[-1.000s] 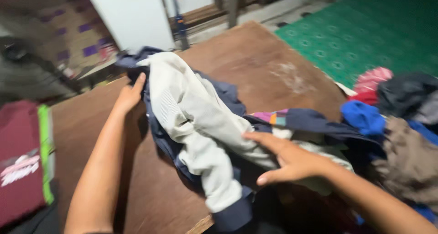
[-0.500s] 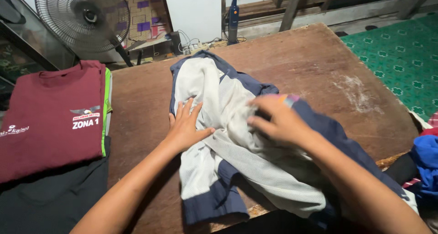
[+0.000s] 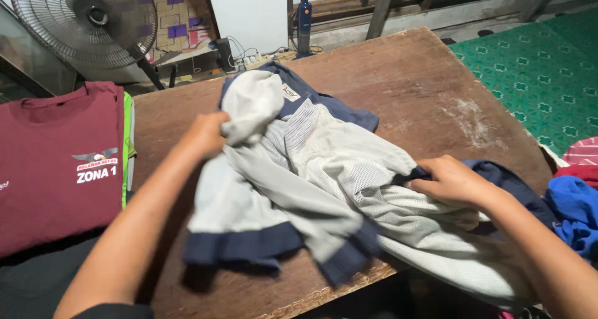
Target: The person picks up a garment from a basket, lays it flat on a wooden surface, and folds it into a compact rectangular shape.
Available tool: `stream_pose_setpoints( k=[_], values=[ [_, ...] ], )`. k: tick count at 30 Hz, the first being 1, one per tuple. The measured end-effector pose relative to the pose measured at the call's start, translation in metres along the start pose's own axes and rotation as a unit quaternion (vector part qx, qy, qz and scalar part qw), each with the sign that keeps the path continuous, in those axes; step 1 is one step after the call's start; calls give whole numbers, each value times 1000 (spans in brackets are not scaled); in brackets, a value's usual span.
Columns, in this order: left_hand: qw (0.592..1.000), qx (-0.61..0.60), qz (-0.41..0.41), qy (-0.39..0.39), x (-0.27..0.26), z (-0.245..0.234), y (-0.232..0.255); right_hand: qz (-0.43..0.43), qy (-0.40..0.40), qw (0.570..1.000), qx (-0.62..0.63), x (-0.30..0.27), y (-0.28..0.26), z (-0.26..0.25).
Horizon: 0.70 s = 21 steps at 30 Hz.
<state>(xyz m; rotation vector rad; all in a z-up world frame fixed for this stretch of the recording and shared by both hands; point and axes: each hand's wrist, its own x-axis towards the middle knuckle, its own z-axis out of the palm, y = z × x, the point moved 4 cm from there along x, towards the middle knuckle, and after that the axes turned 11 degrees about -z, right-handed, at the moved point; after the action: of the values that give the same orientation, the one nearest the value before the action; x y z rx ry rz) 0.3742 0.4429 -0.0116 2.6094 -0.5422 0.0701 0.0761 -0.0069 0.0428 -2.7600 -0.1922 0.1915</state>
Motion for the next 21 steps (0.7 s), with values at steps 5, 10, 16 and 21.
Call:
stream_pose_setpoints(
  k=[5,10,16,21],
  values=[
    [957,238,8,164,18,-56,-20,58,-32,985,157,-22,-1,-1],
    [978,77,67,181,-29,-37,84,116,-36,993,13,-5,-20,-9],
    [989,72,128,-9,-144,17,188,-94,94,984,121,84,-40,-1],
    [984,81,156,-34,-166,33,176,-155,69,983,-64,139,-33,34]
  ],
)
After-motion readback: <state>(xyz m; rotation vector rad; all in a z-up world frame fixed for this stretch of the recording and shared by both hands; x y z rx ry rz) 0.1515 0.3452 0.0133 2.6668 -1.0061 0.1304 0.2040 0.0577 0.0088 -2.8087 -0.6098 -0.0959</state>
